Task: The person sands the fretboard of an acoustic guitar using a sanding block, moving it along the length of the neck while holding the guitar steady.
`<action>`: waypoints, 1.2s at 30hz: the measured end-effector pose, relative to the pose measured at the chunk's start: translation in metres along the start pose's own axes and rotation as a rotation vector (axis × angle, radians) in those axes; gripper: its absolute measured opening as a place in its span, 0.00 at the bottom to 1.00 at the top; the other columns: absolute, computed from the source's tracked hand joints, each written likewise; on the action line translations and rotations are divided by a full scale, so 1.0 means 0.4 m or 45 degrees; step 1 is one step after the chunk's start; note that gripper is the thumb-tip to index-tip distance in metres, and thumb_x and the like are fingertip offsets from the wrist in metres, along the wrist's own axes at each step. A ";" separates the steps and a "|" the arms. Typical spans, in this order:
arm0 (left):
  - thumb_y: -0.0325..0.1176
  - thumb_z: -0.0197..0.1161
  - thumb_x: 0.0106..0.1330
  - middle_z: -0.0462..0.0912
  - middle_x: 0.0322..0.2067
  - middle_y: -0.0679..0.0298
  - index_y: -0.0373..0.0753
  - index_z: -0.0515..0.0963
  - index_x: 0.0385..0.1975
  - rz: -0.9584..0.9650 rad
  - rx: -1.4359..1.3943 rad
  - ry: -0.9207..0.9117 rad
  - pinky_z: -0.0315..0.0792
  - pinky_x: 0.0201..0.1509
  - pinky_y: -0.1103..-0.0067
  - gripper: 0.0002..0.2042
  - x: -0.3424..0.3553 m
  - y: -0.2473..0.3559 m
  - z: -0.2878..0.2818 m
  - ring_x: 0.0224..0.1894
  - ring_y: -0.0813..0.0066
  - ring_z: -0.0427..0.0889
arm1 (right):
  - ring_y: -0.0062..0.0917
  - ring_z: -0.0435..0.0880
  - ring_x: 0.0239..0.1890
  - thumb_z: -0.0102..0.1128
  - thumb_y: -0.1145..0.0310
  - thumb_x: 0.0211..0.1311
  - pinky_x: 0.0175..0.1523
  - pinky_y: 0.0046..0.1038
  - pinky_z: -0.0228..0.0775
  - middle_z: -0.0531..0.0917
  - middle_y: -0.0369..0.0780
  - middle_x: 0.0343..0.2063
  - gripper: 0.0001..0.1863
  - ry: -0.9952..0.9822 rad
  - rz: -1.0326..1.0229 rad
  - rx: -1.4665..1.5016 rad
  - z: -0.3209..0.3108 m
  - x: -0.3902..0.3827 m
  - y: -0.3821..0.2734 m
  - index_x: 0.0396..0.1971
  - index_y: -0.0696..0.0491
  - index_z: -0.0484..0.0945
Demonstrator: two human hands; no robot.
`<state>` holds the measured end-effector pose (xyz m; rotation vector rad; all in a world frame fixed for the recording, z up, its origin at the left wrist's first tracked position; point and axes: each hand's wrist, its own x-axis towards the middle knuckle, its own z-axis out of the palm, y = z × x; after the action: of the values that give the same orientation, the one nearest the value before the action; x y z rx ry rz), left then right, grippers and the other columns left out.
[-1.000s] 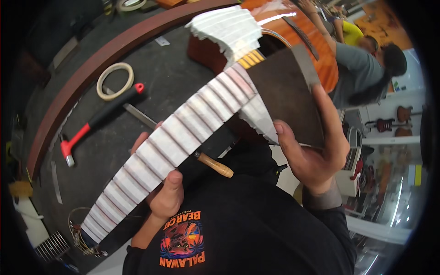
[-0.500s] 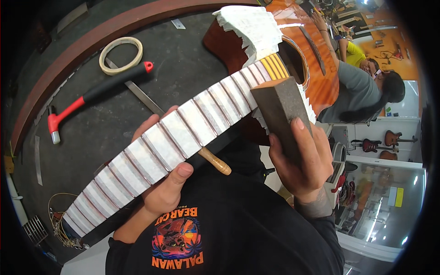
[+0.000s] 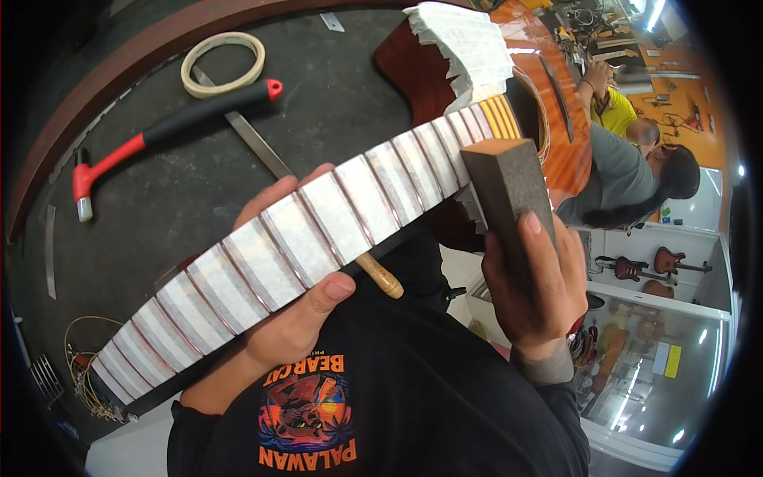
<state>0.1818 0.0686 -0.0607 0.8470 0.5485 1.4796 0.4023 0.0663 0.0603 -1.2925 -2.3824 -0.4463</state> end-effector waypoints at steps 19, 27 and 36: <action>0.29 0.70 0.62 0.64 0.67 0.48 0.32 0.52 0.68 0.004 -0.036 0.008 0.60 0.72 0.67 0.39 0.007 0.005 -0.001 0.70 0.60 0.64 | 0.41 0.85 0.43 0.71 0.85 0.45 0.50 0.34 0.77 0.85 0.49 0.45 0.28 0.027 -0.153 -0.056 0.051 0.096 0.017 0.52 0.62 0.79; 0.28 0.70 0.62 0.64 0.67 0.49 0.33 0.51 0.68 -0.020 -0.033 0.003 0.61 0.72 0.67 0.39 0.004 0.007 0.003 0.69 0.61 0.65 | 0.37 0.84 0.38 0.71 0.84 0.40 0.42 0.31 0.74 0.85 0.48 0.40 0.31 0.159 -0.079 0.037 0.068 0.083 0.023 0.52 0.56 0.81; 0.39 0.72 0.61 0.62 0.67 0.44 0.33 0.50 0.70 -0.150 0.049 0.014 0.53 0.74 0.63 0.43 0.010 0.021 0.012 0.71 0.56 0.61 | 0.39 0.84 0.38 0.70 0.85 0.40 0.45 0.33 0.75 0.85 0.47 0.42 0.30 0.127 0.030 -0.006 0.044 0.049 0.012 0.51 0.60 0.80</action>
<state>0.1802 0.0708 -0.0505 0.8227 0.6267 1.3708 0.3933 0.0908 0.0545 -1.2685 -2.2830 -0.4975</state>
